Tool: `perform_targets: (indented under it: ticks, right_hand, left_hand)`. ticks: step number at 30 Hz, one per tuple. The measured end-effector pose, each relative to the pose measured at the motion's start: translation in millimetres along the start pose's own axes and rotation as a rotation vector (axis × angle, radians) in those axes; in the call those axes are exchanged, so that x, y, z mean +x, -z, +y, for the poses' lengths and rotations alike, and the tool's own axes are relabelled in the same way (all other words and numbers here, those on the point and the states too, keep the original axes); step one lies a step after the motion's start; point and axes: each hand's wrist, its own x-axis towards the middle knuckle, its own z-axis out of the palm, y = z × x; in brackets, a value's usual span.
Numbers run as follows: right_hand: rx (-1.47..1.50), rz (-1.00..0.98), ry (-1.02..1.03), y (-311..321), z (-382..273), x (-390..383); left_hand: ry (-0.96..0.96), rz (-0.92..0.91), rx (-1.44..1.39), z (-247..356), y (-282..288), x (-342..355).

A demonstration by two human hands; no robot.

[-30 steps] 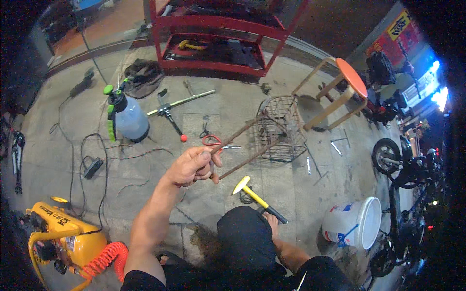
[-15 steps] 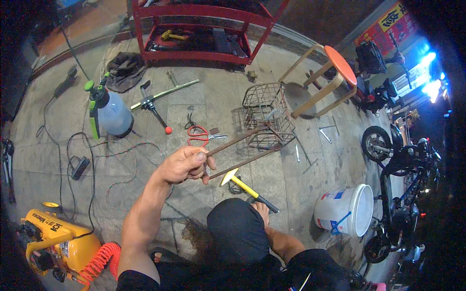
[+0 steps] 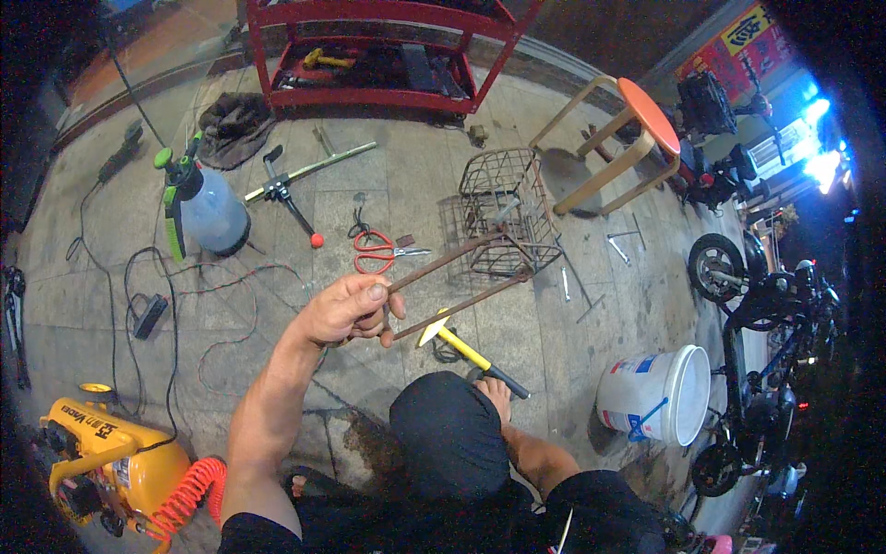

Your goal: The person uses a hammer to bend and straighten a rusty metal frame. They repeatedly strike the frame to adjust its shape, occasionally pausing to inspect the alignment. The task involves manual shaping of the metal using a hammer.

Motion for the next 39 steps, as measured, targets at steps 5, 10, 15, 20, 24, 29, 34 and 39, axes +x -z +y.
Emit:
perform_targets:
  ticks: [5,10,15,20,24,29,34,39]
  right_hand:
    - [0.034,-0.036,-0.015,1.7,0.1,0.7]
    - [0.039,-0.050,-0.038,1.6,-0.4,1.7]
    - [0.052,-0.016,-0.030,0.2,0.0,1.0]
    - [0.057,-0.014,-0.032,-0.1,1.5,1.6]
    - [0.066,-0.050,-0.041,1.1,2.6,1.9]
    - [0.097,-0.018,-0.018,3.0,2.6,2.1]
    - [0.112,-0.040,-0.036,4.2,1.6,2.4]
    - [0.096,-0.081,-0.058,4.1,0.7,2.8]
  left_hand:
    - [0.003,0.003,0.010,-1.0,-1.4,1.0]
    - [-0.025,-0.008,0.030,-2.9,-0.7,1.9]
    - [-0.080,0.178,0.298,-2.1,-13.4,1.5]
    - [-0.417,0.343,0.991,-1.9,-32.4,9.8]
    - [-0.645,0.395,1.259,-9.2,-37.5,17.6]
    - [-0.762,0.414,1.436,-26.7,-37.3,19.1]
    - [-0.801,0.397,1.425,-40.1,-38.8,21.4]
    - [-0.806,0.394,1.406,-44.5,-39.7,21.7]
